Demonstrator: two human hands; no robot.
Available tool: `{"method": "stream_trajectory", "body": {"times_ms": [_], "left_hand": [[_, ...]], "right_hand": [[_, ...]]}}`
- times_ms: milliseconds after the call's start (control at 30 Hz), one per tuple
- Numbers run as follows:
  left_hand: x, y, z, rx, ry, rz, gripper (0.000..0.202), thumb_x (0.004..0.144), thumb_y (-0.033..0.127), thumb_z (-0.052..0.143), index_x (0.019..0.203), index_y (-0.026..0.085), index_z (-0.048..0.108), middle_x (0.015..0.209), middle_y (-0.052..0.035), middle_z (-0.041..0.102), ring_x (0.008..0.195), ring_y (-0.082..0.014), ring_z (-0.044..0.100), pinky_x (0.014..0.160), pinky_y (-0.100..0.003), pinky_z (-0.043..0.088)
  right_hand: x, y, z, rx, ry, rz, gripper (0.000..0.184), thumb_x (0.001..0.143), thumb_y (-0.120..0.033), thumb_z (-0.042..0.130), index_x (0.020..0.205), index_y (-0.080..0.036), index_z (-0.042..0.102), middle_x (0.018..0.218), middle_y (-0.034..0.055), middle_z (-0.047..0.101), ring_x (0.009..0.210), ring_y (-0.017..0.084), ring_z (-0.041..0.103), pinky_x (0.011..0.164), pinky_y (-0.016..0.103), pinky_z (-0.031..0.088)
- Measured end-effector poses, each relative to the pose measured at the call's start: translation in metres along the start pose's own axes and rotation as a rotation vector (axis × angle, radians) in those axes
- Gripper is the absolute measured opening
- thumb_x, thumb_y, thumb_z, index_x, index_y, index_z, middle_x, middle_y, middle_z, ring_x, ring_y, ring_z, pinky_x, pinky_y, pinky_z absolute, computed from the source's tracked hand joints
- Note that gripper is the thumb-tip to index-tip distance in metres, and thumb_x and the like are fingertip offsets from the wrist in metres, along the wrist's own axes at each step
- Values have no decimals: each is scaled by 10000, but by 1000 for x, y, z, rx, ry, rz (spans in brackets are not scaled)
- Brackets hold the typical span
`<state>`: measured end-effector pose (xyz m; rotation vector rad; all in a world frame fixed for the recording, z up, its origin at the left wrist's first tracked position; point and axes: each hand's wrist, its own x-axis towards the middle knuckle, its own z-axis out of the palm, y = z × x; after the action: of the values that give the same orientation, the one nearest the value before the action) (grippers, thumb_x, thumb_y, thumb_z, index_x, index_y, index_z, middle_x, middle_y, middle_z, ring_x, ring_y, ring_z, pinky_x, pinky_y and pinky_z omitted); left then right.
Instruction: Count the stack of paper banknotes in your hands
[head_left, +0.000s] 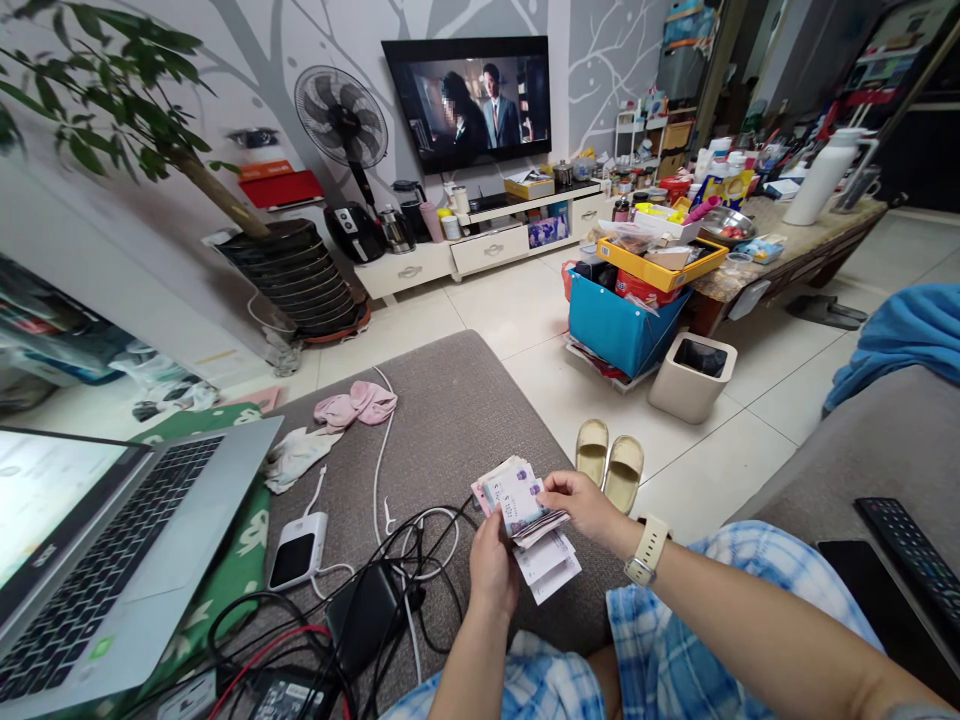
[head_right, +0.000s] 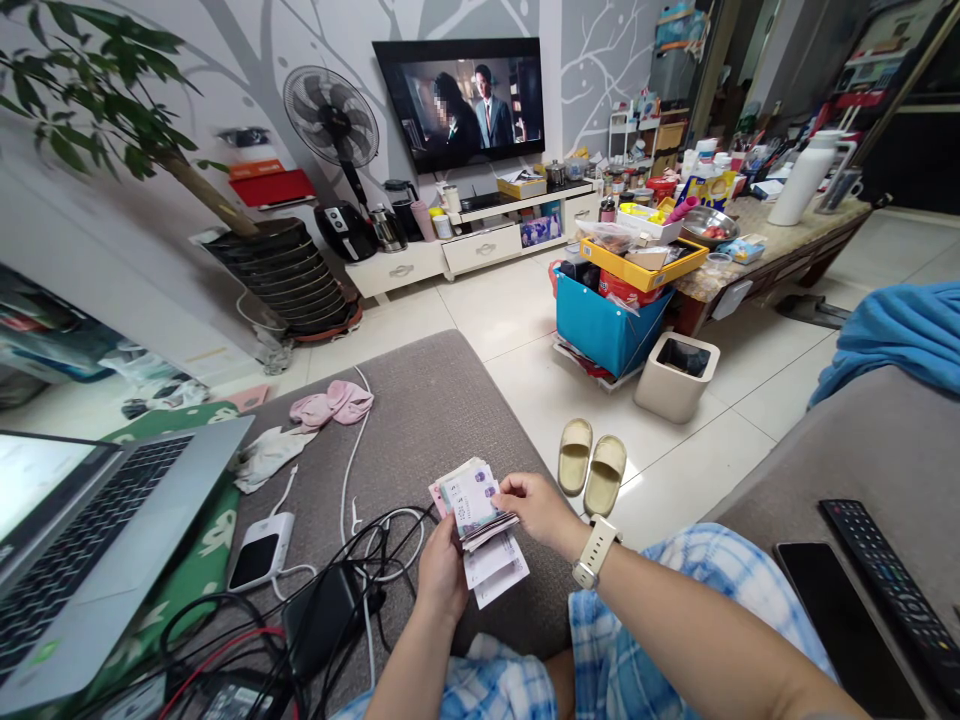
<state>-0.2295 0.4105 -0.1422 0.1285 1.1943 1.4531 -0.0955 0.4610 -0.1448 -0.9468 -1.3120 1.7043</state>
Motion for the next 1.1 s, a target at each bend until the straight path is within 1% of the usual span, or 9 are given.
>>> {"method": "stream_trajectory", "body": {"times_ms": [133,367,467,667,733,867,1100], "left_hand": [[0,1,0,-10,12,3,202,797,188,554,920,91,680,899,-123,743,795,-220,708,813,-366,540],[5,-1,-3,2,-6,12,190,776,162,573,912,93,687,855,-108,746,842,-218,705,832,-351,535],[6,-2,-3,-11,-15,5,207,784,157,568,941,91,684,873,-110,746,827,-214,708,831,-351,538],[1,2,1,-42,20,-29,210,831,165,526,949,79,678,917,-135,743,801,-218,714,839,-367,538],[0,3,1,-42,8,-40,213,835,173,524,954,81,675,921,-137,742,794,-220,715,840,-371,537],[2,2,-2,-23,-9,-42,237,829,198,541,982,72,670,918,-140,741,783,-228,716,834,-376,538],[5,0,-5,-21,-17,-35,250,825,214,553,999,76,668,934,-144,739,803,-234,715,853,-388,531]], "right_hand": [[-1,-2,0,-21,1,4,233,728,-316,670,630,-164,524,610,-47,493,583,107,416,598,254,315],[-3,-7,2,25,-15,18,268,708,-381,698,648,-165,550,610,-40,506,582,108,417,577,250,315],[-4,-9,3,57,-30,17,310,723,-433,687,641,-170,546,583,-45,483,552,102,396,544,246,297],[-4,-11,2,99,-46,9,370,756,-490,664,617,-169,544,496,-56,442,463,85,324,474,241,244],[-4,-11,1,116,-57,4,377,788,-503,633,638,-164,562,508,-42,488,461,85,334,470,240,244],[-5,-12,0,106,-89,1,402,857,-522,543,730,-148,617,610,19,624,489,97,408,480,243,264],[-6,-13,0,93,-84,-9,384,856,-503,558,726,-147,618,623,22,638,485,92,405,487,240,265]]}}
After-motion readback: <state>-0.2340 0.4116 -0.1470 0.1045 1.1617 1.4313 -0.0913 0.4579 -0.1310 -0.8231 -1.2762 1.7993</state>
